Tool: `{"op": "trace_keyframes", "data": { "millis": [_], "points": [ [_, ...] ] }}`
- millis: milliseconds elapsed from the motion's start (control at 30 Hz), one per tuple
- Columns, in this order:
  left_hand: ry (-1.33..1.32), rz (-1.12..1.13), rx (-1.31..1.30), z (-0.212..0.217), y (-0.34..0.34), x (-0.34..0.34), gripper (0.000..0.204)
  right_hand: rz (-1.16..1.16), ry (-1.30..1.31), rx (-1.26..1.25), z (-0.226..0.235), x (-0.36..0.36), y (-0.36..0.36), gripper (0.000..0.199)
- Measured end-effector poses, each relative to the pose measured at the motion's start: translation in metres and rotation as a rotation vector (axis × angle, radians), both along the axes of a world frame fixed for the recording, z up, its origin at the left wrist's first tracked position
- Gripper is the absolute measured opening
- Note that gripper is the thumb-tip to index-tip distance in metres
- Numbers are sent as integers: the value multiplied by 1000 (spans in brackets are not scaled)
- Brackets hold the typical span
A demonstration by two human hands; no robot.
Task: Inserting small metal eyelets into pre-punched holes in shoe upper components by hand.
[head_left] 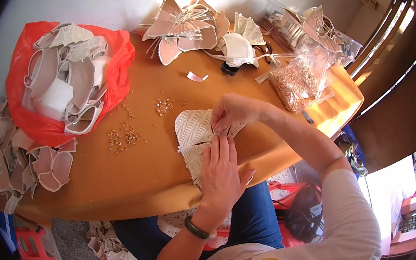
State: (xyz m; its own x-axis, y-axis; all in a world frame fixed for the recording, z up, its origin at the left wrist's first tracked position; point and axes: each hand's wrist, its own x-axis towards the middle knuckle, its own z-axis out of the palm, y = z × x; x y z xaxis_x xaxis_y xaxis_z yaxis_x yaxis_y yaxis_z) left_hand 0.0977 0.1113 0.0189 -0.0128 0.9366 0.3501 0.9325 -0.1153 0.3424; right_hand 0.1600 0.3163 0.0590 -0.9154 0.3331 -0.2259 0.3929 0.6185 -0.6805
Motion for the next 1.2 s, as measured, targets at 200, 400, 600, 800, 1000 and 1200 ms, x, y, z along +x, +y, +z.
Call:
{"op": "trace_keyframes", "data": {
  "millis": [200, 400, 600, 800, 1000, 1200],
  "points": [
    [-8, -10, -14, 2, 0, -1, 84, 18, -52, 2, 7, -4, -1, 13],
    [-37, -18, -17, 1, 1, -1, 84, -11, 53, -93, -9, 0, 8, 16],
    [-39, -11, -21, 2, 0, -1, 83, -50, -44, 31, -6, -4, 15, 15],
    [-55, -15, -30, -1, 0, 0, 83, -61, 32, -257, -15, 7, 20, 14],
    [-56, -14, -35, -1, -1, -2, 83, 43, 242, -113, -19, 18, 7, 13],
    [-49, -18, -23, -3, -1, -2, 83, 171, 245, 20, -13, 19, 2, 10]
  ]
}}
